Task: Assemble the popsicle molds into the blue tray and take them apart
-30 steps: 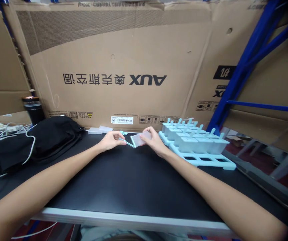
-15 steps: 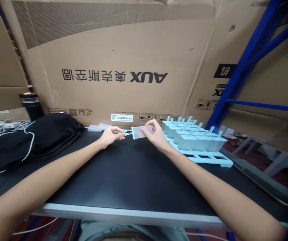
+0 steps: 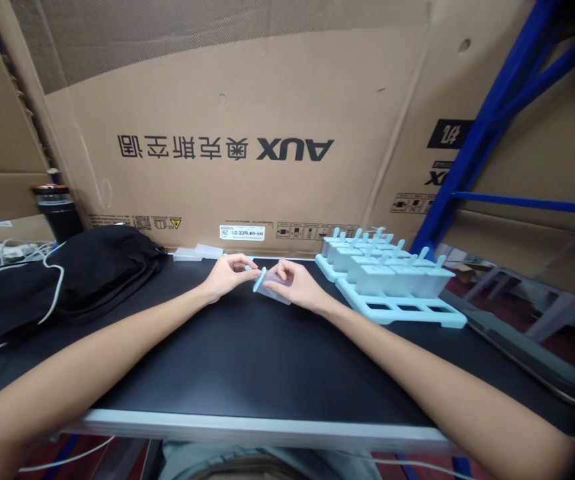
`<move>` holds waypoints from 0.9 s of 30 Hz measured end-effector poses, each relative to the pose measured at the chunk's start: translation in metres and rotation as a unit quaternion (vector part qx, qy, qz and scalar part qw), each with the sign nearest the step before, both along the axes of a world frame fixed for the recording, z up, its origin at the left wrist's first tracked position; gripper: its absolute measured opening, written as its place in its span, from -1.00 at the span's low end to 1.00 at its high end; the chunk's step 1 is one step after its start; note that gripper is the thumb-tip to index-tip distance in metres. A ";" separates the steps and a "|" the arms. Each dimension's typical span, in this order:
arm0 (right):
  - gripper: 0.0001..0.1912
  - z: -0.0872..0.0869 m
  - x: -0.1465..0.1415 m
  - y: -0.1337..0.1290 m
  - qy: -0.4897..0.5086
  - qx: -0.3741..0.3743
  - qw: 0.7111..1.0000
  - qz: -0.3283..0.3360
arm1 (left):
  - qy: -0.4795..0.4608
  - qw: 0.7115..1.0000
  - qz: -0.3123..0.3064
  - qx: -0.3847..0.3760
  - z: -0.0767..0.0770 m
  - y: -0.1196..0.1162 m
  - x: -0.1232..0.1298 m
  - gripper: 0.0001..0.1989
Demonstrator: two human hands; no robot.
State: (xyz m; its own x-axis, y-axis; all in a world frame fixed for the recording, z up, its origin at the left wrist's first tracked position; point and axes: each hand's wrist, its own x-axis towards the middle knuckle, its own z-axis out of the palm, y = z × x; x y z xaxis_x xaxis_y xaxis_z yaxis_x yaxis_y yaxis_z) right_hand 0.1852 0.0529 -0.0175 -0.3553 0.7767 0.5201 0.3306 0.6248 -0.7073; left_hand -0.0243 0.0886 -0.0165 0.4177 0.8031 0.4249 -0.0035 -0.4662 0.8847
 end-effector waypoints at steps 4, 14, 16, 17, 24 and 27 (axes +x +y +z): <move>-0.73 0.009 -0.001 -0.006 -0.011 0.006 0.999 0.032 | -0.037 0.997 -0.061 -0.009 0.002 -0.004 0.002 -0.49; -0.71 0.059 0.096 -0.071 -0.077 0.136 0.969 -0.190 | -0.015 0.976 -0.120 -0.180 -0.001 0.001 0.007 -0.53; -0.58 0.050 0.143 -0.088 -0.109 0.135 0.939 -0.297 | 0.015 0.978 -0.123 -0.166 -0.001 0.001 0.006 -0.57; -0.46 0.044 0.165 -0.094 -0.141 0.106 0.925 -0.337 | 0.028 0.979 -0.124 -0.159 -0.001 0.001 0.006 -0.60; -0.14 0.011 0.254 -0.098 -0.144 0.063 0.837 -0.524 | 0.087 0.981 -0.116 -0.132 0.002 -0.001 0.007 -0.69; -0.16 0.006 0.258 -0.088 -0.158 0.090 0.805 -0.565 | 0.099 0.980 -0.121 -0.122 0.002 -0.001 0.007 -0.73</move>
